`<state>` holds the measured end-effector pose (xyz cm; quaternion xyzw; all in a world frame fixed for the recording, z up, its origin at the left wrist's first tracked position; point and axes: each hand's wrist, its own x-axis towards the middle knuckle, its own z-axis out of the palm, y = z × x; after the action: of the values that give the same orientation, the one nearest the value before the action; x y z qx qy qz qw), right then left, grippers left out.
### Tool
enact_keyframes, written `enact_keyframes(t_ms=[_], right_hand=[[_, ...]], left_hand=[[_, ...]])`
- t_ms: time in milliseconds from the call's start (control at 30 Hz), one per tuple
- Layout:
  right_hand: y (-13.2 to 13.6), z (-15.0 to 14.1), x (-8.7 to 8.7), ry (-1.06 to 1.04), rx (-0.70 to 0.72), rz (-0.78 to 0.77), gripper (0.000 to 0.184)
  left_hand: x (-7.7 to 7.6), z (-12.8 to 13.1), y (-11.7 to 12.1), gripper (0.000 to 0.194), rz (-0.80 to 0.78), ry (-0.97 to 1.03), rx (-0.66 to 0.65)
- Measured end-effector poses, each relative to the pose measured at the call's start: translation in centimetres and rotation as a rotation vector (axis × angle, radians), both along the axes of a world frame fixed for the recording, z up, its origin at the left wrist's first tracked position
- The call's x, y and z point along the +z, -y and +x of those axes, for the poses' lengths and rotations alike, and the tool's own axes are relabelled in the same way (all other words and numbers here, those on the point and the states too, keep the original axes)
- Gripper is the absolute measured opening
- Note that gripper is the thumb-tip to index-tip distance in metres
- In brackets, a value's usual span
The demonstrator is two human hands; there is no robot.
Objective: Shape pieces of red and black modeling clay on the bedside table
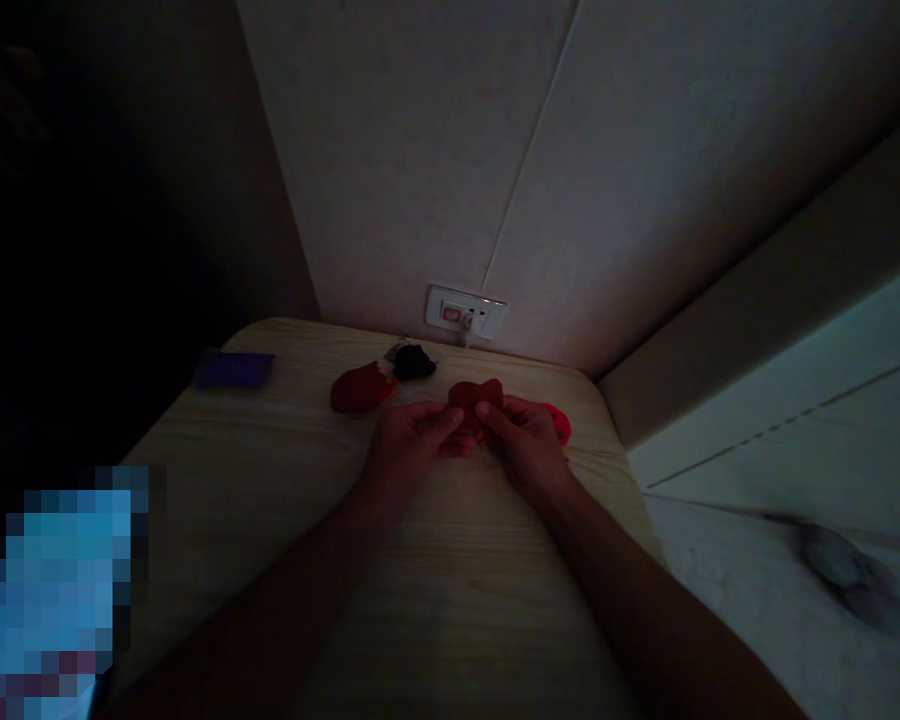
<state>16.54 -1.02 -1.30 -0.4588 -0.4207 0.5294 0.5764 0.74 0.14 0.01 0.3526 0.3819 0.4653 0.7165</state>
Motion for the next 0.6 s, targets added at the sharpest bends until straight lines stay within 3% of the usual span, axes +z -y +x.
enact_keyframes(t_ms=[233, 467, 600], right_hand=[[-0.03, -0.18, 0.09, -0.042, 0.027, -0.003, 0.023], [0.12, -0.11, 0.04, 0.008, 0.074, 0.013, 0.02], [0.19, 0.05, -0.04, 0.058, 0.098, 0.033, 0.022]], left_hand=[[0.08, 0.04, -0.05, 0.029, 0.014, 0.006, 0.005], [-0.4, -0.14, -0.27, 0.023, 0.188, -0.076, 0.067], [-0.32, -0.09, -0.23, 0.026, 0.143, -0.054, 0.076]])
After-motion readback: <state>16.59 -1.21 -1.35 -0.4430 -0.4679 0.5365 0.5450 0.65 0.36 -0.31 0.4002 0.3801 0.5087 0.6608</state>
